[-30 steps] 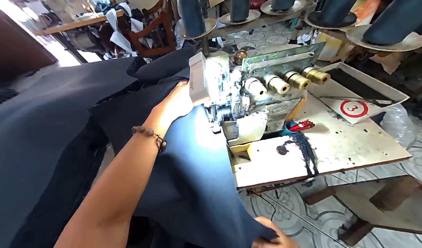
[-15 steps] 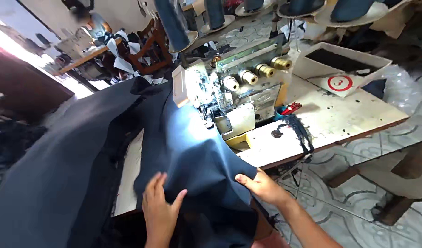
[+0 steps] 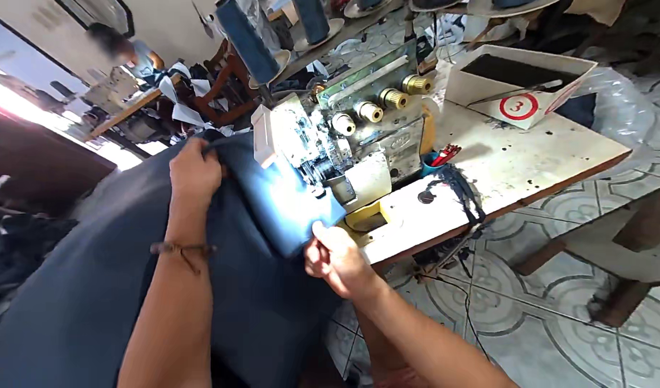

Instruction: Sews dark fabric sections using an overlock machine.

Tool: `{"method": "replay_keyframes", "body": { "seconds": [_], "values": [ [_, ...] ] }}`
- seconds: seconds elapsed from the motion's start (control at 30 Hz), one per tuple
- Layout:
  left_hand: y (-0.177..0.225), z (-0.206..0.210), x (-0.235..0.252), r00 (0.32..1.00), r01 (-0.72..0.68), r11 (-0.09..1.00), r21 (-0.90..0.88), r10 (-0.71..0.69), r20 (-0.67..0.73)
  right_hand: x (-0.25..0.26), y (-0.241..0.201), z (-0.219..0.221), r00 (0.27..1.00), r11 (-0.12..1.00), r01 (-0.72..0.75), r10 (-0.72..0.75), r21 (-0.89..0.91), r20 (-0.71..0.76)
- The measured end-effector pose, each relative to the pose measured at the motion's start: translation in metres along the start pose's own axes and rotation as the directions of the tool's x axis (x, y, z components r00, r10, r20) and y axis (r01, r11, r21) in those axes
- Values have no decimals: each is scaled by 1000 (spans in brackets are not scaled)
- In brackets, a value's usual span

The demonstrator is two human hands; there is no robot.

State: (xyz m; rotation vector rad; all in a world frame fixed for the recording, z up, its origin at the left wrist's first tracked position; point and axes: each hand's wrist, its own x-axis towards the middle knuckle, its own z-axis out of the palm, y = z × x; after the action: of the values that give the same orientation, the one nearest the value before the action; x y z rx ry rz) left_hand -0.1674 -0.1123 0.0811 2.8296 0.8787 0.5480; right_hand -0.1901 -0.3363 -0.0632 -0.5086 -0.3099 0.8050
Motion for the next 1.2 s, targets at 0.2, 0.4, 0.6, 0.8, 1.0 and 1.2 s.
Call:
{"method": "replay_keyframes", "body": {
  "seconds": [0.2,0.4,0.6,0.8,1.0,1.2],
  "values": [
    [8,26,55,956,-288,924,-250,292,-20,-2,-3,-30,947,629,304,-119,-716,297],
    [-19,-16,-115,819,-357,916,184,212,534,-15,-55,-104,804,-66,364,-482,-929,349],
    [-58,45,-124,558,-286,938,197,-4,830,-10,-49,-108,745,-124,321,-579,-939,331],
    [-43,86,86,788,-85,959,270,-101,607,-14,-51,-114,722,-153,294,-611,-944,324],
    [3,133,158,956,-50,903,427,-81,283,-9,-54,-114,767,-145,256,-572,-956,293],
    [-54,91,86,854,-231,935,271,61,516,-8,-54,-114,783,-122,266,-551,-956,288]
  ]
}}
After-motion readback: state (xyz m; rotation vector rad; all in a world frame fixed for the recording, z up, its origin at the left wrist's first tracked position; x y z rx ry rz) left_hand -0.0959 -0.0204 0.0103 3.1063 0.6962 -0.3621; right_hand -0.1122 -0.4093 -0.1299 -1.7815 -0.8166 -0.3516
